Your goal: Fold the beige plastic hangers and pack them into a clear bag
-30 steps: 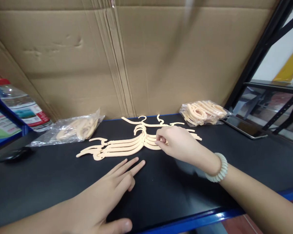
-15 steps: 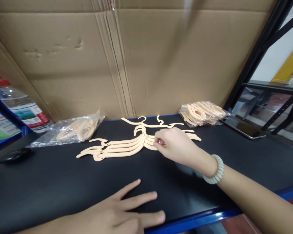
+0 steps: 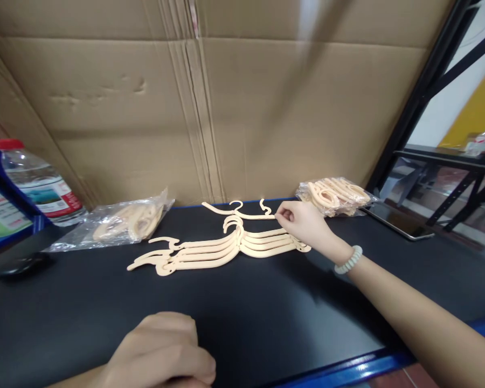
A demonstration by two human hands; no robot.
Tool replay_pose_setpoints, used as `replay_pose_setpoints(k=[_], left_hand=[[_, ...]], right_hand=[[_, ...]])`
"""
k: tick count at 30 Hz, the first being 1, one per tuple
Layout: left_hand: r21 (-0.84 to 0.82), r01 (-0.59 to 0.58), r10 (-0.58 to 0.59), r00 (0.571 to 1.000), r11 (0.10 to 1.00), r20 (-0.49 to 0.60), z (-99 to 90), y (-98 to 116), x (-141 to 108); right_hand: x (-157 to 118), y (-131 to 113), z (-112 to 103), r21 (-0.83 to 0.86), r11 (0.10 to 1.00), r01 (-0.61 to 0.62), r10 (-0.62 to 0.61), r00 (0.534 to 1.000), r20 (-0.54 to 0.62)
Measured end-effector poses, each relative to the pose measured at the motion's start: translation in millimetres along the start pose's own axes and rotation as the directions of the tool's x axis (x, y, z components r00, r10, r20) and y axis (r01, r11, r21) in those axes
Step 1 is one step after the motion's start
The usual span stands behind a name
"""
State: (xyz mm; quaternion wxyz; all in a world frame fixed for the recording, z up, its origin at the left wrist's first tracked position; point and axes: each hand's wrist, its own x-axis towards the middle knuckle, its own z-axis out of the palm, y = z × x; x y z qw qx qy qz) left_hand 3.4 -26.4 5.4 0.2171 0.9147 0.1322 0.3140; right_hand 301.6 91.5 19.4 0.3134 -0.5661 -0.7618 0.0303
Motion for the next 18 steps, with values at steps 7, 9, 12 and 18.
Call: replay_pose_setpoints(k=[7, 9, 12, 18], left_hand=[[0.099, 0.110, -0.108, 0.994, 0.989, -0.026, -1.5, -13.2, -0.8], [0.073, 0.168, -0.167, 0.986, 0.983, -0.022, -1.8, -12.8, 2.2], [0.058, 0.180, -0.181, 0.983, 0.982, 0.012, -3.6, -10.3, 3.3], [0.043, 0.185, -0.187, 0.982, 0.982, 0.036, -6.3, -11.7, -0.7]], right_hand=[[43.1, 18.9, 15.8, -0.133, 0.988, -0.083, 0.094, 0.993, 0.075], [58.8, 21.0, 23.1, -0.183, 0.977, -0.112, 0.134, 0.985, 0.109], [79.8, 21.7, 34.9, -0.249, 0.954, -0.168, 0.215, 0.960, 0.177], [104.3, 17.2, 48.0, -0.276, 0.941, -0.195, 0.290, 0.885, 0.364]])
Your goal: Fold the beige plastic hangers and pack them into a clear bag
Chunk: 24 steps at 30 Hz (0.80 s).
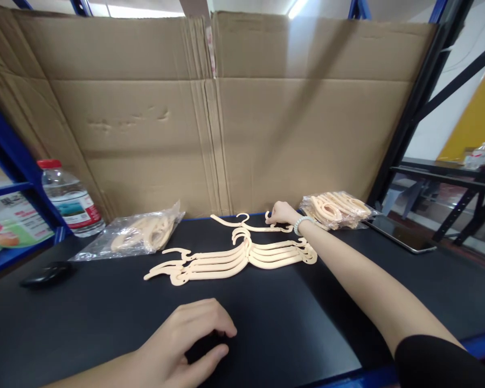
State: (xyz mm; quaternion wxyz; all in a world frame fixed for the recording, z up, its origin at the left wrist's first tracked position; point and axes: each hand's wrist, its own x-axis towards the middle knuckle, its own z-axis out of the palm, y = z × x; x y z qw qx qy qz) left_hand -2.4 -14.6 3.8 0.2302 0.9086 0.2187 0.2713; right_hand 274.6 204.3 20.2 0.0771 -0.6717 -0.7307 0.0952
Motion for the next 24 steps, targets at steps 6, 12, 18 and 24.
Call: replay_pose_setpoints(k=[6, 12, 18, 24], left_hand=[[-0.040, 0.030, -0.030, 1.000, 0.999, -0.002, -0.2, -1.5, 0.2], [-0.077, 0.060, -0.061, 0.998, 0.995, -0.010, -1.0, -0.9, 1.0], [-0.176, 0.121, -0.135, 0.989, 0.977, -0.068, 1.2, -2.0, 2.5], [-0.345, 0.365, -0.431, 0.892, 0.865, -0.138, 2.3, -13.7, 5.7]], right_hand=[[3.6, -0.4, -4.2, 0.037, 0.996, -0.075, 0.071, 0.993, 0.095], [1.3, 7.0, -6.6, 0.122, 0.987, -0.103, 0.096, 0.994, 0.061], [-20.9, -1.9, -18.3, 0.281, 0.960, -0.017, 0.043, 0.995, -0.089], [-83.9, -54.5, -26.9, 0.541, 0.804, 0.248, -0.258, 0.964, -0.059]])
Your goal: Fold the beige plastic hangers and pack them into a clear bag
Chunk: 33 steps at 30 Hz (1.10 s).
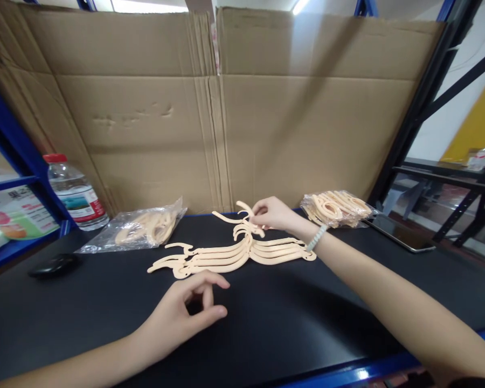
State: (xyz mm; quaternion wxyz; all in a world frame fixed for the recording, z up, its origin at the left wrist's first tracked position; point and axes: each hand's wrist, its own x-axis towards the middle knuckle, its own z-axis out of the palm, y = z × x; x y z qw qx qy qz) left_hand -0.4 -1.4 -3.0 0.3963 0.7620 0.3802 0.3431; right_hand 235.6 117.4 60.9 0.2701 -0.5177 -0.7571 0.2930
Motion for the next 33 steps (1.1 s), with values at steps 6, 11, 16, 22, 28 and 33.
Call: replay_pose_setpoints(k=[6, 11, 16, 22, 28, 33], left_hand=[[-0.313, 0.126, -0.152, 0.987, 0.941, -0.059, 1.4, 1.4, 5.9], [-0.381, 0.071, -0.109, 0.991, 0.922, -0.079, 1.3, 4.4, 7.2], [-0.542, 0.103, -0.216, 0.965, 0.834, -0.149, 0.2, 1.2, 6.0], [-0.575, 0.124, -0.248, 0.958, 0.809, -0.143, -2.9, 2.8, 4.6], [-0.534, 0.112, -0.254, 0.946, 0.838, -0.201, -6.3, 11.3, 3.4], [-0.456, 0.052, -0.206, 0.933, 0.888, -0.295, -17.4, 17.2, 3.4]], right_hand=[[-48.3, -51.7, 42.0, 0.260, 0.924, 0.280, -0.329, 0.929, 0.171], [-51.3, -59.3, 52.2, 0.334, 0.926, 0.178, -0.261, 0.939, 0.224], [-8.7, -22.3, 19.2, -0.022, 0.982, 0.186, -0.185, 0.982, 0.041], [27.8, 51.0, 2.0, -0.282, 0.953, 0.113, -0.131, 0.990, -0.046], [27.5, 71.6, 12.2, -0.350, 0.929, 0.120, -0.156, 0.985, -0.076], [4.2, 60.9, -13.9, -0.371, 0.916, 0.152, -0.230, 0.957, -0.177]])
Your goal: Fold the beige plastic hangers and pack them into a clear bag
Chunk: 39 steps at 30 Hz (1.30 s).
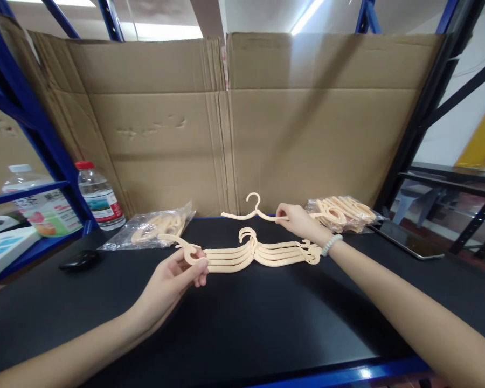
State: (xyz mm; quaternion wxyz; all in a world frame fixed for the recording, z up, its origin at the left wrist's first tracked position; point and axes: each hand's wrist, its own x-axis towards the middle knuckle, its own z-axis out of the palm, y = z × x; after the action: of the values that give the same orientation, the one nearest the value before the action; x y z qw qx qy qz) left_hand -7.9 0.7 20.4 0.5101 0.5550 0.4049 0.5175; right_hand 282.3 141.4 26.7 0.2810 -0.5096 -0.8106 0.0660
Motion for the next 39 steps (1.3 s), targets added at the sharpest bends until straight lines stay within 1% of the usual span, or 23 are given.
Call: replay_pose_setpoints(k=[3, 5, 6, 9, 11, 13, 17, 21, 27, 30, 35, 39], left_hand=[[0.002, -0.026, 0.026, 1.000, 1.000, -0.011, -9.2, 3.9, 3.2], [-0.003, -0.035, 0.035, 0.999, 0.999, 0.000, -15.7, 3.9, 6.5], [-0.011, -0.034, 0.034, 0.999, 0.999, 0.004, -18.3, 3.2, 8.3], [-0.102, 0.002, -0.004, 1.000, 0.995, -0.011, -22.6, -0.5, 12.4], [-0.186, 0.039, -0.042, 0.999, 0.982, -0.008, -22.9, -2.7, 12.7], [-0.234, 0.065, -0.063, 0.998, 0.970, 0.014, -22.4, -3.9, 10.4], [-0.255, 0.065, -0.043, 0.995, 0.965, 0.092, -21.1, -3.7, 3.7], [-0.292, 0.062, -0.022, 0.990, 0.955, 0.137, -19.7, -2.2, 2.3], [-0.334, 0.172, -0.090, 0.965, 0.927, 0.247, -21.5, -2.1, 4.2], [-0.338, 0.189, -0.106, 0.963, 0.922, 0.249, -22.5, -2.8, 4.1], [-0.323, 0.216, -0.149, 0.964, 0.921, 0.221, -22.7, -3.7, 3.6], [-0.342, 0.215, -0.159, 0.970, 0.915, 0.187, -22.5, -3.4, 3.1]], right_hand=[[-22.3, -6.0, -24.1, 0.029, 0.999, 0.027, -0.025, 0.998, -0.066], [-39.7, -11.0, -34.1, 0.068, 0.995, 0.069, -0.064, 0.995, -0.074], [-48.2, -13.4, -36.7, 0.091, 0.990, 0.112, -0.105, 0.992, -0.074], [-69.1, -20.7, -36.4, 0.127, 0.964, 0.234, -0.222, 0.970, -0.103], [-78.5, -25.9, -32.7, 0.131, 0.951, 0.281, -0.266, 0.957, -0.118], [-84.8, -31.4, -28.8, 0.138, 0.938, 0.318, -0.301, 0.945, -0.128], [-90.9, -38.6, -24.1, 0.156, 0.921, 0.356, -0.334, 0.930, -0.152], [-92.3, -36.8, -22.1, 0.125, 0.927, 0.353, -0.327, 0.926, -0.187], [-90.9, -34.5, -18.8, 0.072, 0.909, 0.410, -0.382, 0.890, -0.250], [-91.0, -36.6, -18.5, 0.052, 0.906, 0.421, -0.394, 0.881, -0.263], [-93.7, -39.5, -16.6, -0.023, 0.896, 0.443, -0.428, 0.849, -0.309], [-95.0, -41.3, -12.1, -0.057, 0.888, 0.456, -0.446, 0.825, -0.347]])
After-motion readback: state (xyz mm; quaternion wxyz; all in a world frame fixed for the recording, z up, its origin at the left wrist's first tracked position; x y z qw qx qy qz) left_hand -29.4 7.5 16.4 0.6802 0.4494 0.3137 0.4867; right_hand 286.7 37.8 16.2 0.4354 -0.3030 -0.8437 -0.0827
